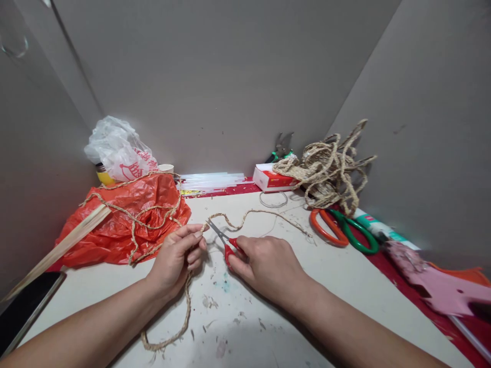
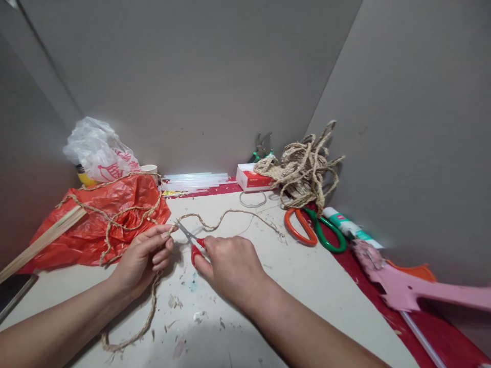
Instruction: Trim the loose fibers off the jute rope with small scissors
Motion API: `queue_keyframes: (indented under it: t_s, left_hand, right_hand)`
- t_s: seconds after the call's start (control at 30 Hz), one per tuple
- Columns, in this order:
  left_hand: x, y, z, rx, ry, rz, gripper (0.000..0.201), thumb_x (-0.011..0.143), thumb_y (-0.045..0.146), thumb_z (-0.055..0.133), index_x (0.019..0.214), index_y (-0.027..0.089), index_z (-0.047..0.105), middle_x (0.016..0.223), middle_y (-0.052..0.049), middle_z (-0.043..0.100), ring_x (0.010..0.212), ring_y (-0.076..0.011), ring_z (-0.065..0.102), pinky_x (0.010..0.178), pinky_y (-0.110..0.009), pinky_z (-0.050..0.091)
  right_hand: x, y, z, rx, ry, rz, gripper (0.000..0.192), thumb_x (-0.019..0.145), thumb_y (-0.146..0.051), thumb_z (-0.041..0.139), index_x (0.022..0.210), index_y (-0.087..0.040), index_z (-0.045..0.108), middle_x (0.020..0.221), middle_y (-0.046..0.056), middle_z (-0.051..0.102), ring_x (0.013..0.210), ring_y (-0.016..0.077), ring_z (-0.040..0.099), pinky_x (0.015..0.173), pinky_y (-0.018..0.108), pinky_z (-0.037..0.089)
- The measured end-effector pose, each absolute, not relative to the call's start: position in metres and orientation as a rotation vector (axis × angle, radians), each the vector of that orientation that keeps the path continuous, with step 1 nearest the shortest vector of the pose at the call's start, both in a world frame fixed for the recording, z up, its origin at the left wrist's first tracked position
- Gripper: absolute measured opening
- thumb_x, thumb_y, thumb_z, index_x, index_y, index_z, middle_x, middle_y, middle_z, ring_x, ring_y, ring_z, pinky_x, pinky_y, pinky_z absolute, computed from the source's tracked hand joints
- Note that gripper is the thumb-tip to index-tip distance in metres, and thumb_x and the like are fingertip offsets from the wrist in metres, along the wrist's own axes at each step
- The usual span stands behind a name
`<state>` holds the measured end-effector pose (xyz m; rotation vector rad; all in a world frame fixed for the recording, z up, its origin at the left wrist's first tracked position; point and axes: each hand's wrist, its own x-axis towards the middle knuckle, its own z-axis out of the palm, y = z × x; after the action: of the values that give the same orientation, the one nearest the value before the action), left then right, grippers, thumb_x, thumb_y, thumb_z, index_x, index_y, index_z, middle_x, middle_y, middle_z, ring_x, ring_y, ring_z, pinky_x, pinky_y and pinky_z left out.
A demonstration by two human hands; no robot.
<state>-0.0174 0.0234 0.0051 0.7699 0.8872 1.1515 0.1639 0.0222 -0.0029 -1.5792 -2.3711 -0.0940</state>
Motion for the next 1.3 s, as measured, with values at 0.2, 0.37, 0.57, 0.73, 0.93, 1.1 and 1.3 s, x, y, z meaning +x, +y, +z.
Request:
queue_keyframes:
  t_s: [0.2,0.37,0.57,0.73,0.93,1.1,1.3]
  left_hand:
    - [-0.0168,0.0237,0.0052,0.765,0.854,1.160,0.017,0.075,0.019,0.062,0.091,0.014,0.059,0.063,0.001,0.055,0.041,-0.0020,0.031,0.038,-0.015,0.022]
    - [-0.0162,0.0230,0.0057,0.755,0.851,1.130,0.019,0.075,0.018,0.063,0.094,0.014,0.060,0.064,0.001,0.056,0.041,-0.0019,0.031,0.038,-0.014,0.023]
    - [-0.0170,0.0241,0.0048,0.661,0.824,1.087,0.017,0.074,0.014,0.062,0.091,0.012,0.060,0.065,-0.002,0.060,0.040,-0.0013,0.032,0.037,-0.013,0.022]
    - [-0.0181,0.0250,0.0030,0.610,0.811,1.066,0.015,0.076,0.011,0.059,0.091,0.011,0.059,0.067,-0.003,0.062,0.039,-0.0008,0.032,0.036,-0.013,0.023]
    - [-0.0191,0.0271,0.0024,0.607,0.780,1.073,0.013,0.079,0.010,0.057,0.091,0.012,0.058,0.069,-0.002,0.061,0.039,-0.0005,0.032,0.036,-0.012,0.024]
    - [-0.0202,0.0276,0.0030,0.613,0.768,1.066,0.017,0.079,0.009,0.055,0.096,0.012,0.057,0.070,-0.002,0.061,0.039,-0.0005,0.033,0.036,-0.012,0.024]
    - [-0.0217,0.0289,0.0007,0.590,0.759,1.056,0.017,0.080,0.009,0.054,0.097,0.011,0.056,0.072,-0.004,0.061,0.040,-0.0011,0.033,0.036,-0.012,0.024]
  right_hand:
    - [0.1618,0.0177,-0.0033,-1.556,-2.369,-0.211,0.028,0.076,-0.044,0.051,0.077,-0.019,0.061,0.065,0.005,0.066,0.057,0.0194,0.058,0.057,0.030,0.030]
    - [0.1596,0.0171,-0.0039,-1.578,-2.369,-0.282,0.030,0.078,-0.045,0.050,0.075,-0.018,0.061,0.063,0.006,0.065,0.055,0.0189,0.057,0.057,0.030,0.030]
    - [0.1605,0.0192,-0.0036,-1.566,-2.355,-0.320,0.029,0.080,-0.044,0.050,0.070,-0.018,0.061,0.059,0.006,0.066,0.053,0.0184,0.058,0.055,0.029,0.028]
    - [0.1623,0.0205,-0.0034,-1.585,-2.356,-0.333,0.029,0.081,-0.042,0.051,0.070,-0.018,0.062,0.058,0.007,0.066,0.052,0.0188,0.058,0.054,0.029,0.028]
    - [0.1616,0.0192,-0.0040,-1.557,-2.369,-0.288,0.029,0.081,-0.042,0.050,0.069,-0.018,0.060,0.060,0.006,0.066,0.053,0.0179,0.058,0.054,0.028,0.027]
    - [0.1599,0.0163,-0.0012,-1.565,-2.363,-0.334,0.029,0.079,-0.044,0.051,0.071,-0.018,0.060,0.059,0.007,0.065,0.053,0.0197,0.058,0.056,0.030,0.029]
    - [0.1589,0.0165,0.0006,-1.588,-2.408,-0.276,0.029,0.080,-0.043,0.051,0.069,-0.018,0.061,0.059,0.007,0.066,0.054,0.0198,0.060,0.056,0.029,0.031]
